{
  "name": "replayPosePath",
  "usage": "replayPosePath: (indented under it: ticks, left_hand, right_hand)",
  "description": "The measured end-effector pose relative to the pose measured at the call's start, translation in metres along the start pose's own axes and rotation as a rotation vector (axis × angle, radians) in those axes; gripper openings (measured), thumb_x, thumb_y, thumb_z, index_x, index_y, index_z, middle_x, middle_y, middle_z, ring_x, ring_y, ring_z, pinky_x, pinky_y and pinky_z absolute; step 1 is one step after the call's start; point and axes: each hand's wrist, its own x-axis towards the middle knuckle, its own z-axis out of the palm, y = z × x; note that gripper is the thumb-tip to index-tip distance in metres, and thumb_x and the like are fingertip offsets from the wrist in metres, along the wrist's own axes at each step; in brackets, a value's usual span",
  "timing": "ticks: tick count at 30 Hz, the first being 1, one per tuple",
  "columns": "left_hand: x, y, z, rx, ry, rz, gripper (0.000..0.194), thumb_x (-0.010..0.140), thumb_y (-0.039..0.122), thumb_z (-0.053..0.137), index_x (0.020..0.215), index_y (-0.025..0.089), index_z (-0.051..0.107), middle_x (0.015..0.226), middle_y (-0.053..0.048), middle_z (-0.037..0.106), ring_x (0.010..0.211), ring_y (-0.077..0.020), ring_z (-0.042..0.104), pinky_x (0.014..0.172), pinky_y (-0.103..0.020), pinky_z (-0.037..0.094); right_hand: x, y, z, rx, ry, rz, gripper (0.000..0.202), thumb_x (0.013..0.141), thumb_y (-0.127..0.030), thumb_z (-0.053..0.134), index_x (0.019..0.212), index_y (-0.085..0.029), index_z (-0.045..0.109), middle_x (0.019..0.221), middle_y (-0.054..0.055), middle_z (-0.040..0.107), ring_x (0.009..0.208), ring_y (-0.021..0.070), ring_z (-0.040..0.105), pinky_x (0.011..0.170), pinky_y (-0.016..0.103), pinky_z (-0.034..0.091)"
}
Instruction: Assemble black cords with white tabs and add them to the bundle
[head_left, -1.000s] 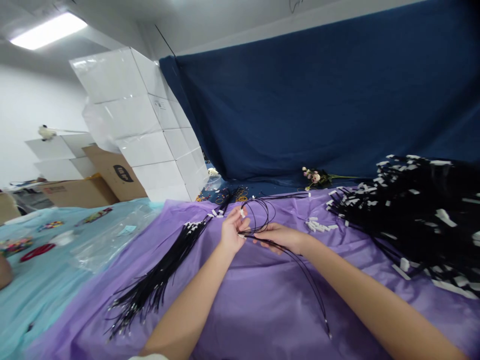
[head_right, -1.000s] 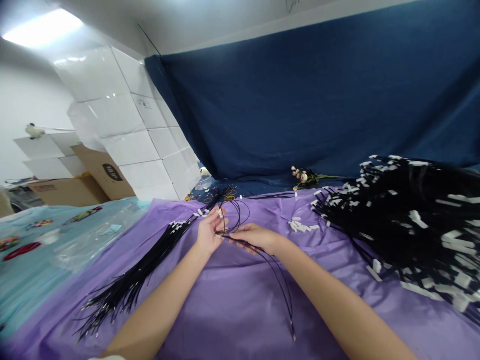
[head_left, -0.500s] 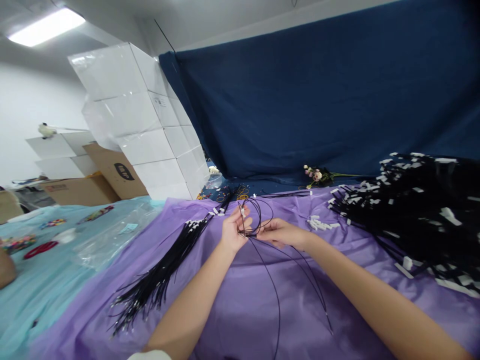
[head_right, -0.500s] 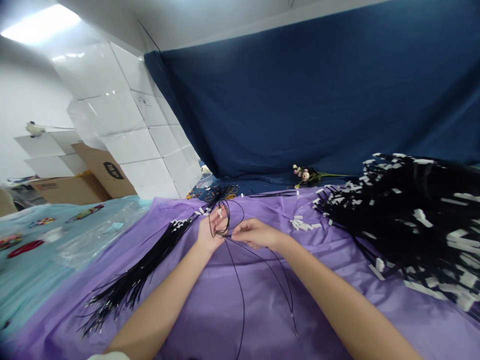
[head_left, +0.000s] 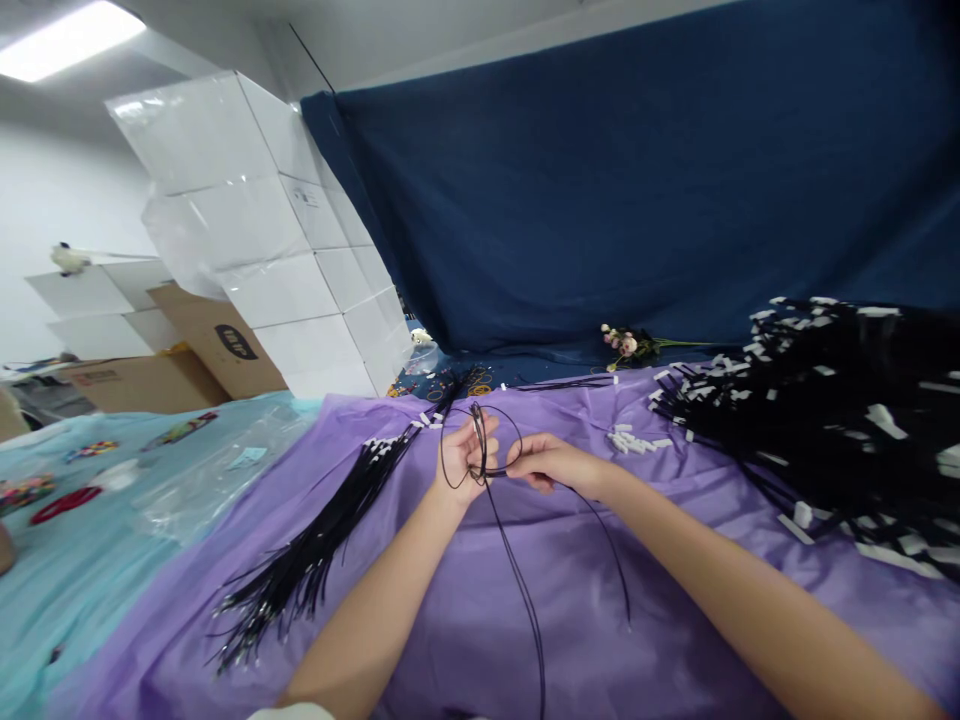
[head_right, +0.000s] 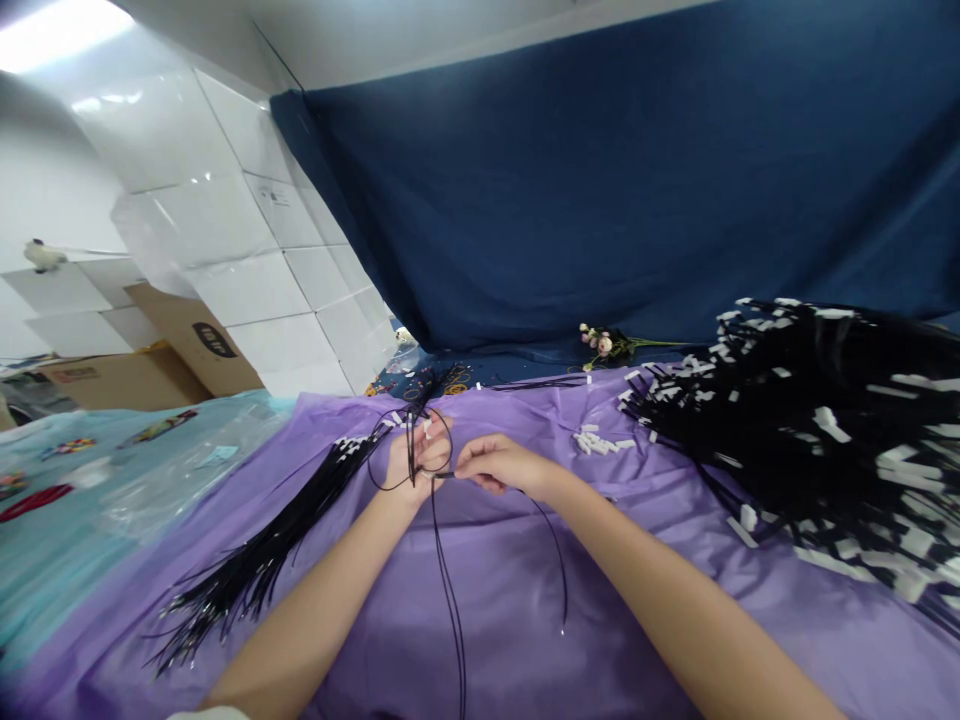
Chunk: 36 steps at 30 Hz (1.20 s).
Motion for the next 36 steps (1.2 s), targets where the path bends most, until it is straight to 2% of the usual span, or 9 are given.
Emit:
replayPosePath:
  ticks: [5,9,15,18,20,22,25,30,36]
  left_hand:
    - [0.0,0.0,-0.002,0.017,-0.02,-0.03,0.002,0.08,0.013,0.049,0.078,0.015,0.049,0.063,0.005,0.038,0.034,-0.0002,0.023,0.029,-0.011,0.014]
    - [-0.001,0.0,0.0,0.042,0.017,-0.016,0.007,0.084,0.016,0.045,0.079,0.015,0.05,0.063,0.004,0.037,0.034,0.0001,0.02,0.029,-0.011,0.011]
    - [0.0,0.002,0.001,0.052,0.083,0.031,0.011,0.086,0.018,0.043,0.081,0.015,0.052,0.063,0.004,0.038,0.035,-0.0001,0.017,0.029,-0.011,0.013]
    - [0.004,0.005,-0.003,0.022,0.089,0.045,0.012,0.087,0.019,0.043,0.082,0.015,0.052,0.063,0.004,0.04,0.034,-0.0004,0.019,0.028,-0.012,0.016]
    - [0.005,0.008,-0.006,-0.025,0.058,0.066,0.011,0.087,0.017,0.043,0.082,0.015,0.052,0.063,0.004,0.041,0.034,-0.0002,0.021,0.027,-0.012,0.016]
    - [0.006,0.011,-0.007,-0.068,0.034,0.087,0.011,0.087,0.014,0.041,0.082,0.015,0.051,0.063,0.004,0.042,0.034,-0.0002,0.022,0.027,-0.012,0.015]
    - [0.006,0.015,-0.005,-0.075,0.052,0.119,0.013,0.088,0.012,0.04,0.081,0.015,0.051,0.063,0.004,0.042,0.034,-0.0005,0.023,0.028,-0.012,0.015]
    - [0.005,0.02,-0.001,-0.048,0.117,0.181,0.01,0.087,0.013,0.043,0.081,0.015,0.051,0.061,0.005,0.04,0.035,-0.0005,0.023,0.028,-0.011,0.017]
    - [0.007,0.026,-0.002,-0.01,0.191,0.23,0.015,0.088,0.015,0.041,0.076,0.015,0.051,0.059,0.004,0.041,0.034,-0.0009,0.021,0.029,-0.012,0.019]
  right_hand:
    - [0.0,0.003,0.002,0.025,-0.081,0.054,0.019,0.069,-0.033,0.065,0.072,-0.016,0.056,0.046,-0.008,0.047,0.035,0.0059,0.04,0.038,0.019,0.029]
    - [-0.003,-0.001,0.003,-0.013,-0.108,0.055,0.023,0.071,-0.037,0.064,0.075,-0.016,0.056,0.044,-0.007,0.048,0.036,0.0061,0.039,0.04,0.019,0.027]
    - [-0.004,-0.003,0.004,-0.169,-0.063,-0.13,0.036,0.072,-0.048,0.067,0.083,-0.015,0.055,0.063,-0.006,0.048,0.045,0.0044,0.037,0.043,0.018,0.029]
    - [-0.004,-0.002,0.007,-0.235,0.007,-0.318,0.031,0.074,-0.042,0.067,0.083,-0.017,0.05,0.07,-0.004,0.048,0.058,0.0067,0.042,0.054,0.019,0.035]
    - [-0.005,-0.003,0.01,-0.312,0.016,-0.393,0.025,0.079,-0.039,0.063,0.081,-0.018,0.051,0.072,-0.003,0.049,0.063,0.0082,0.044,0.059,0.02,0.036]
    - [-0.008,-0.004,0.013,-0.426,-0.007,-0.394,0.021,0.082,-0.037,0.057,0.078,-0.017,0.054,0.07,-0.002,0.051,0.062,0.0087,0.043,0.059,0.021,0.035]
    - [-0.011,-0.006,0.016,-0.551,-0.039,-0.344,0.021,0.078,-0.037,0.063,0.08,-0.017,0.059,0.067,-0.003,0.053,0.057,0.0079,0.041,0.054,0.02,0.033]
    - [-0.015,-0.008,0.016,-0.588,-0.059,-0.27,0.051,0.062,-0.043,0.077,0.105,-0.022,0.06,0.083,-0.001,0.057,0.061,0.0086,0.045,0.053,0.019,0.036]
    - [-0.02,-0.008,0.016,-0.621,-0.092,-0.219,0.094,0.048,-0.042,0.084,0.131,-0.028,0.042,0.115,0.006,0.052,0.083,0.0162,0.054,0.066,0.025,0.045]
